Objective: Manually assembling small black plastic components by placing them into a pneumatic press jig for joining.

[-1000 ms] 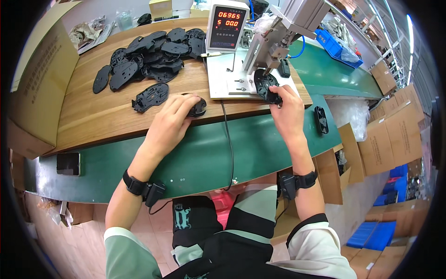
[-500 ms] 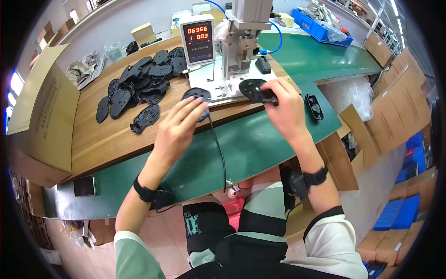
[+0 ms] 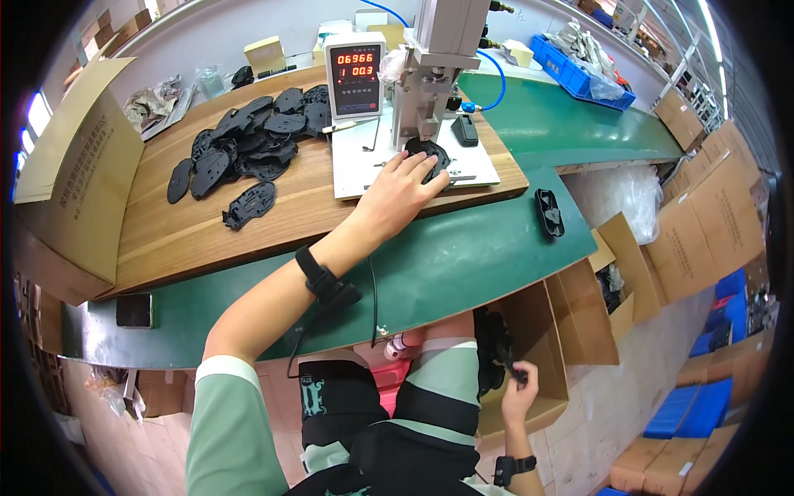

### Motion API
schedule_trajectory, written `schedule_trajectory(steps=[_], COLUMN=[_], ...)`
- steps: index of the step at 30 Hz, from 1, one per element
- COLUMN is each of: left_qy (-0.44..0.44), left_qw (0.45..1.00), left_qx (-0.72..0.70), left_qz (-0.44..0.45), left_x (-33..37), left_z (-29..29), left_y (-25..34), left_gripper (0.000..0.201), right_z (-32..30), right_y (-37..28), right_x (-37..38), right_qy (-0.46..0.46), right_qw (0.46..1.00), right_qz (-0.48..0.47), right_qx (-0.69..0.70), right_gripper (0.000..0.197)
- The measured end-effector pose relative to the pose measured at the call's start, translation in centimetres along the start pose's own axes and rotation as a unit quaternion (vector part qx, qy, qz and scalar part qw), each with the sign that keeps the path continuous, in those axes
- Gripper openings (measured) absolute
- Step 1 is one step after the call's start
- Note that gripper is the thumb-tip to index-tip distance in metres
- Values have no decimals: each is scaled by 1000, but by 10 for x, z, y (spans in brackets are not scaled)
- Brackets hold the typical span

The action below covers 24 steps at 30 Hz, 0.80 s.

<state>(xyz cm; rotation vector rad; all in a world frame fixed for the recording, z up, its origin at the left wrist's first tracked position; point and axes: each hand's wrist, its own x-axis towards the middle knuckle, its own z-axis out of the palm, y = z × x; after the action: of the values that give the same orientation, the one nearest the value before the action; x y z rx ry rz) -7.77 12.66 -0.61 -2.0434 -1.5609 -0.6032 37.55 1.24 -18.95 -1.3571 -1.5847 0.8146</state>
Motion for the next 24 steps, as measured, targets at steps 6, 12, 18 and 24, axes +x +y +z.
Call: schedule_trajectory(steps=[6, 12, 18, 24], left_qy=[-10, 6, 19, 26], left_qw=[999, 997, 994, 992], left_qx=[-22, -43, -84, -102], left_qz=[-28, -58, -70, -65], left_x=[-7, 13, -2, 6], left_z=[-9, -7, -6, -4], left_y=[6, 15, 11, 17], left_gripper=[43, 40, 43, 47], right_z=[13, 31, 70, 60], right_y=[124, 266, 300, 277], right_x=[-46, -72, -79, -63], right_qy=[-50, -159, -202, -119], right_qw=[981, 952, 948, 982], right_qz=[172, 225, 240, 133], right_qx=[-79, -130, -52, -64], right_gripper=[24, 37, 40, 36])
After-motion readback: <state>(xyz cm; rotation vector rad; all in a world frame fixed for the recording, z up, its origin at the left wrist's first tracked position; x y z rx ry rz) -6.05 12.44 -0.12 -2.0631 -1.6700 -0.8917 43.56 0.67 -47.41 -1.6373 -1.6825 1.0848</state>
